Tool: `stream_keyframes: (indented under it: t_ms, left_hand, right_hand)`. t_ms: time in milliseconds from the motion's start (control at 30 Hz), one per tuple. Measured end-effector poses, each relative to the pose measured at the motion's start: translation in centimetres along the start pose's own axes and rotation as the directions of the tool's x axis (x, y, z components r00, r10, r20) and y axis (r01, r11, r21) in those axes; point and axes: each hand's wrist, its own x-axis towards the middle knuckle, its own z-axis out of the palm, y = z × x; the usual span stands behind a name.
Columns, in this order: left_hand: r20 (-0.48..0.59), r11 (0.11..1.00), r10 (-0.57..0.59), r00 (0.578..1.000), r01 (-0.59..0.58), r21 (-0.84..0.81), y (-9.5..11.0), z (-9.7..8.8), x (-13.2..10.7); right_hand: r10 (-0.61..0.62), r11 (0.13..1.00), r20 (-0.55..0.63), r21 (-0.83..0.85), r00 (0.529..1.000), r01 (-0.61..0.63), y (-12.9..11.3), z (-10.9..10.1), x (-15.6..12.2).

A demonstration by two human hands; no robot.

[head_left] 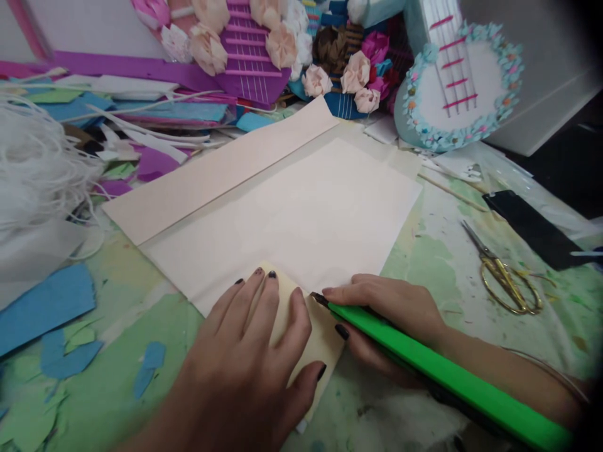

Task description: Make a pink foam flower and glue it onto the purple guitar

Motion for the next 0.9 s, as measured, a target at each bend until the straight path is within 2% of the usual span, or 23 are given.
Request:
stream_keyframes:
  t_ms: [167,367,533,700,900]
  left_hand:
    - [-0.007,1.0,0.017,1.0,-0.017,0.012,0.17,0.03,0.1]
    - [-0.061,1.0,-0.01,0.998,0.011,0.013,0.31,0.07,0.36]
    - [-0.091,1.0,-0.002,0.996,0.001,-0.009,0.3,-0.15,0.44]
    - [-0.057,1.0,-0.001,0.998,0.001,0.005,0.34,-0.2,0.4]
    - [-0.068,1.0,-0.012,0.998,0.014,0.019,0.42,-0.07,0.42]
  right_hand:
    - [0.016,1.0,-0.061,-0.018,0.998,-0.017,-0.52,-0.23,0.14]
    - [0.01,1.0,0.051,-0.016,0.999,-0.01,-0.25,-0.44,-0.18]
    - [0.03,1.0,-0.025,-0.002,0.999,-0.03,-0.29,-0.25,-0.5]
    - [0.015,1.0,-0.006,-0.001,1.0,-0.015,-0.43,-0.32,-0.41]
    - [-0.012,0.999,-0.03,-0.048,0.999,0.01,-0.63,-0.72,-0.14]
